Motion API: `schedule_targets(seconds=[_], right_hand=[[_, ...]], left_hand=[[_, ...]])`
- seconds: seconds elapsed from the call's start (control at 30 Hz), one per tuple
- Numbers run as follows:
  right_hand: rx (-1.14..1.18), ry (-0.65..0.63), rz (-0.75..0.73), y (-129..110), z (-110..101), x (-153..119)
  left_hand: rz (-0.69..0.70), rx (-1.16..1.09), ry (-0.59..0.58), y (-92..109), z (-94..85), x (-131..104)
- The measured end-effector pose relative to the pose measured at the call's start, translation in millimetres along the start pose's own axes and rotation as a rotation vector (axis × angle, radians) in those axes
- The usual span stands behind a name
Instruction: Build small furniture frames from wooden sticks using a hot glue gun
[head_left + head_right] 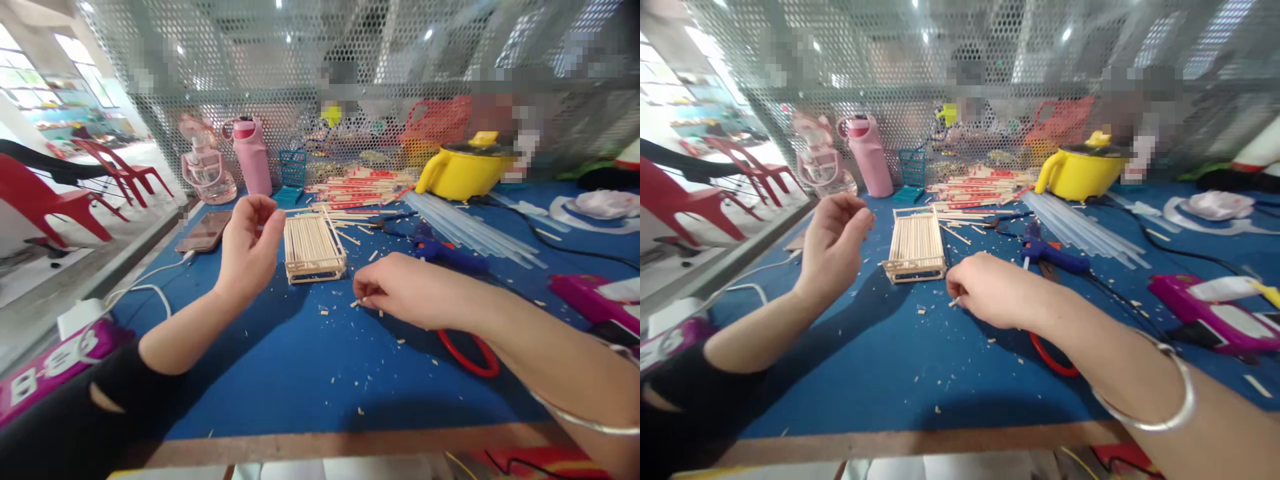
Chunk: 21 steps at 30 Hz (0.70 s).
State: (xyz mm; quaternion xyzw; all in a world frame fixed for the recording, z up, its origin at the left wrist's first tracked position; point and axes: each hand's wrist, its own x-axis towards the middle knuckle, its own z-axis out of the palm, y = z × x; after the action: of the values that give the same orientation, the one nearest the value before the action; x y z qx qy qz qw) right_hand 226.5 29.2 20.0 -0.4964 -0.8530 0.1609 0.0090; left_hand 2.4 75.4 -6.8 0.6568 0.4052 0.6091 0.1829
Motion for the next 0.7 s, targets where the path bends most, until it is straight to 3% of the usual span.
schedule_targets(seconds=[0.07,0.13,0.27,0.33,0.53,0.7], right_hand=[[0.083,0.016,-0.005,3,7,1],[0.250,0.064,0.012,6,14,1],[0.795,0.015,0.046,7,24,4],[1.004,-0.037,0.043,6,28,6],[1.228,-0.072,0.116,7,36,10],[1.256,-0.083,0.158,4,37,11]], left_hand=[[0.028,0.052,0.026,5,-2.1,-13],[0.062,0.067,-0.045,14,-4.3,-33],[-0.072,0.089,-0.466,28,3.1,-64],[-0.090,0.118,-0.558,29,11.4,-70],[-0.090,0.064,-0.469,23,22.8,-71],[0.034,0.146,-0.445,25,19.7,-70]])
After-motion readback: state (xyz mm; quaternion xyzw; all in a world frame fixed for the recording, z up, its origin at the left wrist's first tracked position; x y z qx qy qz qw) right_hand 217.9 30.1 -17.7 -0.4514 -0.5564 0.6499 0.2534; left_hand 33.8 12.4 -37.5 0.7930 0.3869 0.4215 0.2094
